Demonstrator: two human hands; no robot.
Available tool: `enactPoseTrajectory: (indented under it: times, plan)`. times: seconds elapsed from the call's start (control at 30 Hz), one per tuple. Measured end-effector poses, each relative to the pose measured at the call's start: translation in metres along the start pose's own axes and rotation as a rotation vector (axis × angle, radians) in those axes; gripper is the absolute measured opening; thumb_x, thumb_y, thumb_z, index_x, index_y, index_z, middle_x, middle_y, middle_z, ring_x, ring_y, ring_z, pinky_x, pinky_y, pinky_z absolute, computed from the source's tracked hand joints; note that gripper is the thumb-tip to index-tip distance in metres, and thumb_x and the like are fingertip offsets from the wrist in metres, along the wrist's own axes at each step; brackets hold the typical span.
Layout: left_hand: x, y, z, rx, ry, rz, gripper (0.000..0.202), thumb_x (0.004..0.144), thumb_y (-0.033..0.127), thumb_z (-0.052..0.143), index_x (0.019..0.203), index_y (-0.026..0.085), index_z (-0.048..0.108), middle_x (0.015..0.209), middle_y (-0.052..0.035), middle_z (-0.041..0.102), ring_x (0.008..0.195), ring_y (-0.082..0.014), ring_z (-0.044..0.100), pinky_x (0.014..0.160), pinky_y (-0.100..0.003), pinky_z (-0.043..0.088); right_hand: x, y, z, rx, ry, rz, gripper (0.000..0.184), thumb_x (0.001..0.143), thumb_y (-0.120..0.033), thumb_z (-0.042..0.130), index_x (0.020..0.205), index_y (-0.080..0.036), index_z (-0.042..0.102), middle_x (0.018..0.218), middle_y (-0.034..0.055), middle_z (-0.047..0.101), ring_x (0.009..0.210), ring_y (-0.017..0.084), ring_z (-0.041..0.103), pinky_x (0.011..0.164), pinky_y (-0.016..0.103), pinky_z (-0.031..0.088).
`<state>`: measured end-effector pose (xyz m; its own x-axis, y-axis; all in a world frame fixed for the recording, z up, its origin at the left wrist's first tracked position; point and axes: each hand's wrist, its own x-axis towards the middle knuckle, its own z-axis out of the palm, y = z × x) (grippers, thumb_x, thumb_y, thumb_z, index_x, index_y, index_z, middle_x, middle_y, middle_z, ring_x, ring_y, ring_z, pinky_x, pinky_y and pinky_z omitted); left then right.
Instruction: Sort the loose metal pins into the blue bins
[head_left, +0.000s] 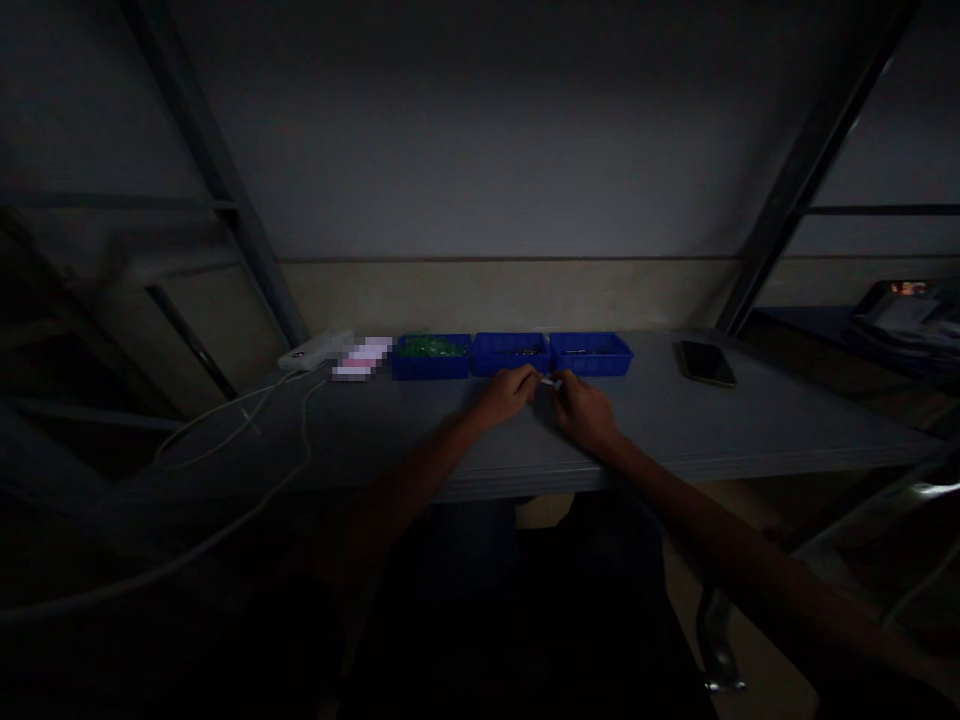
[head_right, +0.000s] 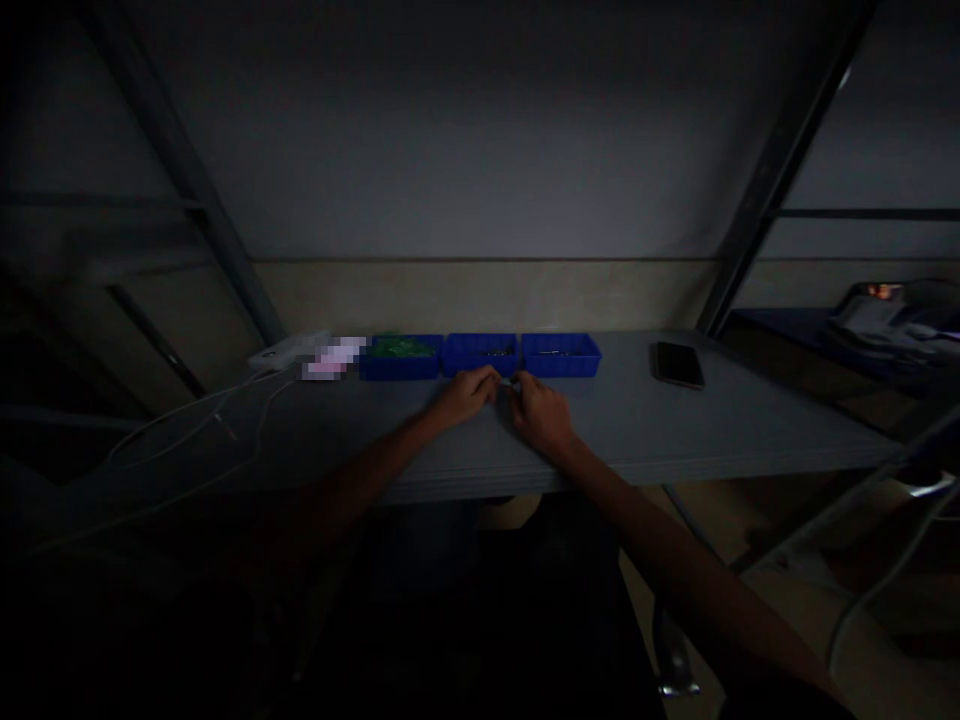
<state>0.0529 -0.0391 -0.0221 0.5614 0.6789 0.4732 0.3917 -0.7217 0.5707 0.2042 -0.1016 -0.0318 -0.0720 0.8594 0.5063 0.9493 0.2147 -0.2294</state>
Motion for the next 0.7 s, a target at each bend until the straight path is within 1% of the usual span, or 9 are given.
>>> enactPoseTrajectory:
  times: [0.07,0.17,0.23,0.3,0.4,0.47,0.57,0.7]
  plan:
    - [0.0000,-0.0001,-0.0002,-0.013,0.012,0.004,0.026,0.089,0.030,0.037,0.077,0.016,0.054,0.059,0.0027,0.055,0.058,-0.0098,0.053,0.059,-0.020,0.039,-0.0002,-0.0010,-0.0015,-0.018,-0.005,0.006,0.026,0.091,-0.033,0.035,0.104,-0.017,0.051,0.091,0.0098,0.067,0.074,0.019,0.062,0.061,0.026,0.036]
    - [0.0000,-0.0006,0.0001,-0.053,0.026,0.042,0.019,0.086,0.029,0.044,0.095,0.015,0.054,0.060,0.0035,0.055,0.056,-0.0094,0.052,0.057,-0.020,0.038,-0.0001,-0.0025,-0.0036,-0.041,-0.020,0.024,0.027,0.092,-0.032,0.033,0.099,-0.016,0.053,0.089,0.0118,0.067,0.073,0.020,0.062,0.061,0.026,0.036]
    - [-0.0001,-0.0014,0.0007,-0.070,0.019,0.074,0.022,0.083,0.026,0.049,0.102,0.015,0.052,0.060,0.0044,0.053,0.054,-0.0090,0.050,0.055,-0.019,0.037,0.0002,-0.0030,-0.0043,-0.052,-0.023,0.035,0.028,0.093,-0.032,0.031,0.098,-0.016,0.054,0.087,0.0121,0.067,0.072,0.020,0.062,0.061,0.026,0.035]
    - [0.0000,-0.0026,0.0017,-0.076,0.012,0.090,0.021,0.081,0.023,0.052,0.101,0.015,0.053,0.059,0.0048,0.052,0.054,-0.0089,0.049,0.053,-0.019,0.036,0.0004,-0.0031,-0.0043,-0.060,-0.026,0.042,0.030,0.093,-0.032,0.030,0.095,-0.016,0.055,0.086,0.0114,0.067,0.072,0.020,0.062,0.061,0.026,0.035]
    - [0.0006,-0.0044,0.0029,-0.074,0.011,0.070,0.018,0.081,0.023,0.050,0.097,0.016,0.055,0.060,0.0040,0.054,0.054,-0.0092,0.051,0.053,-0.019,0.037,0.0001,-0.0031,-0.0042,-0.050,-0.025,0.047,0.031,0.093,-0.032,0.028,0.093,-0.017,0.055,0.085,0.0102,0.068,0.072,0.019,0.062,0.061,0.026,0.035]
    - [0.0012,-0.0048,0.0031,-0.066,0.014,0.051,0.018,0.083,0.026,0.048,0.097,0.016,0.055,0.063,0.0026,0.057,0.057,-0.0099,0.053,0.054,-0.019,0.038,-0.0004,-0.0031,-0.0041,-0.018,-0.006,0.045,0.030,0.093,-0.034,0.030,0.100,-0.017,0.053,0.086,0.0098,0.068,0.071,0.019,0.062,0.061,0.026,0.036]
    - [0.0016,-0.0042,0.0031,-0.052,0.023,0.039,0.021,0.086,0.030,0.044,0.095,0.015,0.056,0.063,0.0016,0.058,0.058,-0.0109,0.055,0.057,-0.021,0.040,-0.0009,-0.0025,-0.0033,0.034,0.026,0.020,0.033,0.091,-0.037,0.034,0.113,-0.015,0.046,0.085,0.0091,0.067,0.070,0.019,0.062,0.060,0.026,0.038]
    - [0.0004,-0.0030,0.0035,-0.020,0.019,0.034,0.022,0.086,0.031,0.043,0.092,0.015,0.057,0.061,0.0023,0.057,0.057,-0.0108,0.054,0.057,-0.021,0.039,-0.0004,-0.0008,-0.0008,0.033,0.020,0.018,0.028,0.090,-0.033,0.036,0.111,-0.015,0.045,0.087,0.0094,0.067,0.073,0.020,0.062,0.061,0.026,0.039]
